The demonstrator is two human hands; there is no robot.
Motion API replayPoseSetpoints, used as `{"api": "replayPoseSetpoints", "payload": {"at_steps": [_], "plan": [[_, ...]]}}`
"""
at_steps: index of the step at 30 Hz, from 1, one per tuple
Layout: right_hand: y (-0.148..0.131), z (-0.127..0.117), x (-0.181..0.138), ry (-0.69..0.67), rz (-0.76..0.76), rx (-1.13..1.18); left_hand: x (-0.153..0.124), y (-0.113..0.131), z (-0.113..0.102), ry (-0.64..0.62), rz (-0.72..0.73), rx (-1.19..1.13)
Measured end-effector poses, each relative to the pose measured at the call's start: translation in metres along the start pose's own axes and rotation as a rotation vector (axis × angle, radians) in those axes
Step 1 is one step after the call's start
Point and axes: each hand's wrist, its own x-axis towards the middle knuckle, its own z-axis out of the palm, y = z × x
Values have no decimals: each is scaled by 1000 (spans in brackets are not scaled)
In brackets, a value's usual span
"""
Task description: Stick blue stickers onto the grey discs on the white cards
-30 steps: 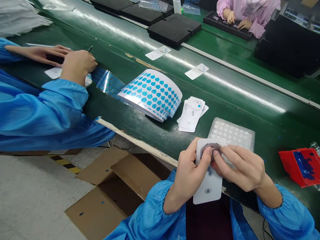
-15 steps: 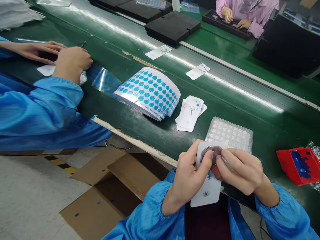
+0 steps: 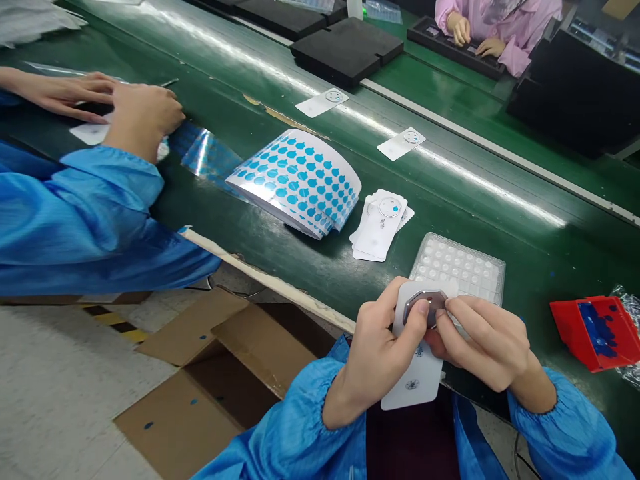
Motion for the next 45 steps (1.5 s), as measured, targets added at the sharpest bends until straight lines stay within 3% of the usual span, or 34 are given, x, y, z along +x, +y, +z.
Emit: {"api": "replayPoseSetpoints", "payload": {"at_steps": [4,17,26,30,36,45], "plan": [[-2,-2,1,35,20,4,0,2,1,13,-21,-6],[-2,-17,6,-98,-21,-14,-2,0,3,41,-93,-25],[2,-16,2,-79,-53,18,1,1,1,55,-132,-116],[3,-14,-11,-112,72,118,6,2,0,88,-138,-117],[1,-6,-13,-23,269,155,5,4,0,64,-150,-61],[1,-6,-9,-92,367,216,1,6,1,18,-153,-11]]}}
